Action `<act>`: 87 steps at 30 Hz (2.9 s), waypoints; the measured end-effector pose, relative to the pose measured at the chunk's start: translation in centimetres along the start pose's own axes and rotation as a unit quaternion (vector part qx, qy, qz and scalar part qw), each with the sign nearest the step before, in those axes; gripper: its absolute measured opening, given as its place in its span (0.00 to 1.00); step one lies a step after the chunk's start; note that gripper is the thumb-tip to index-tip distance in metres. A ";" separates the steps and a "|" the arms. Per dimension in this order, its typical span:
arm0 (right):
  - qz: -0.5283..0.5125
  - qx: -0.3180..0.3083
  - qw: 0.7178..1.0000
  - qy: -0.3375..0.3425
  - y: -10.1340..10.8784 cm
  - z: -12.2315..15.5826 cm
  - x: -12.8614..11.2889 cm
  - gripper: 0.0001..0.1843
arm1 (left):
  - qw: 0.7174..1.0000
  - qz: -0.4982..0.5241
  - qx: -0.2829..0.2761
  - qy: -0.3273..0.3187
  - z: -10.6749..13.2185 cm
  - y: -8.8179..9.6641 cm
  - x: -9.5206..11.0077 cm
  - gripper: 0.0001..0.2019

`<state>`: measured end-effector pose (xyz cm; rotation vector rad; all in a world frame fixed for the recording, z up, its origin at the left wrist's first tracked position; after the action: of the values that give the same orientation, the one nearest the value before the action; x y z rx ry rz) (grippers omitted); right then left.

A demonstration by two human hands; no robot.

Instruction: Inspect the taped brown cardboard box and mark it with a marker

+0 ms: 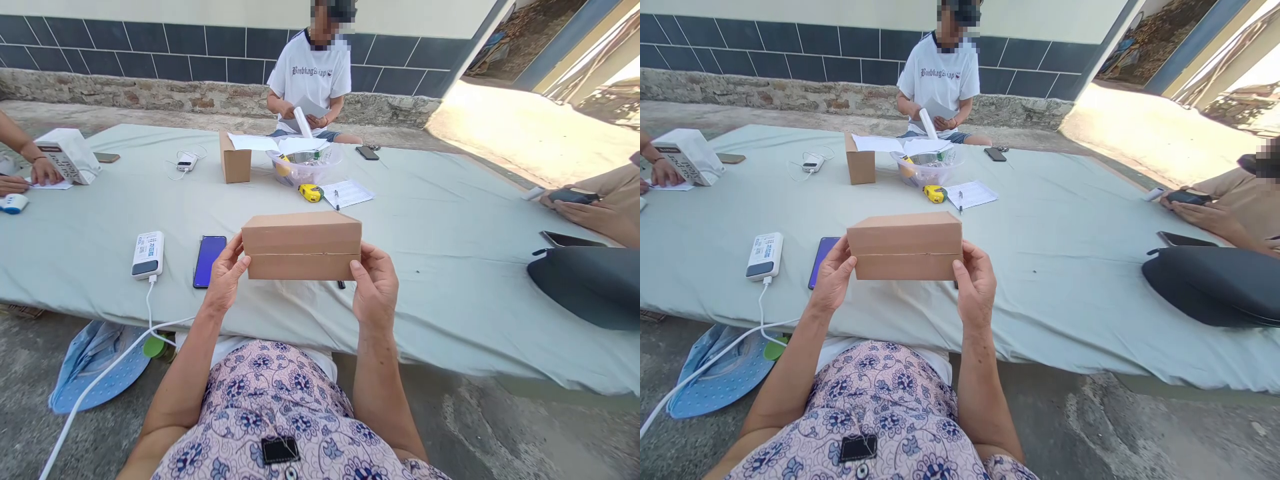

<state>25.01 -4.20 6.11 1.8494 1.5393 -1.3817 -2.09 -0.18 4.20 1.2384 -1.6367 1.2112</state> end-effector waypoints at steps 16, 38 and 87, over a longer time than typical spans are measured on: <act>0.001 0.025 0.996 -0.083 1.1 -0.3 1.9 0.21 | 0.978 -0.166 -0.066 -0.111 1.3 0.0 3.7 0.34; 0.325 -0.039 0.944 0.045 -2.4 2.3 1.3 0.45 | 0.941 -0.313 0.129 -0.014 2.0 -2.8 2.4 0.37; 0.384 -0.209 0.885 0.158 -3.0 2.5 -4.0 0.51 | 0.821 -0.440 0.026 -0.363 3.1 -4.5 3.0 0.19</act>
<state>21.50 -7.27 9.26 2.0971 0.9171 -0.3678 1.45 -4.40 7.25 2.3149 -1.1699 0.1778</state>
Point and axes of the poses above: each hand's wrist, its own z-axis away from the middle knuckle, its own y-axis out of the back of the hand, x = y × z, the point moved 2 cm from there along -z, towards the middle knuckle, and after that the axes turned 6 degrees about -z, right-handed, at the moved point
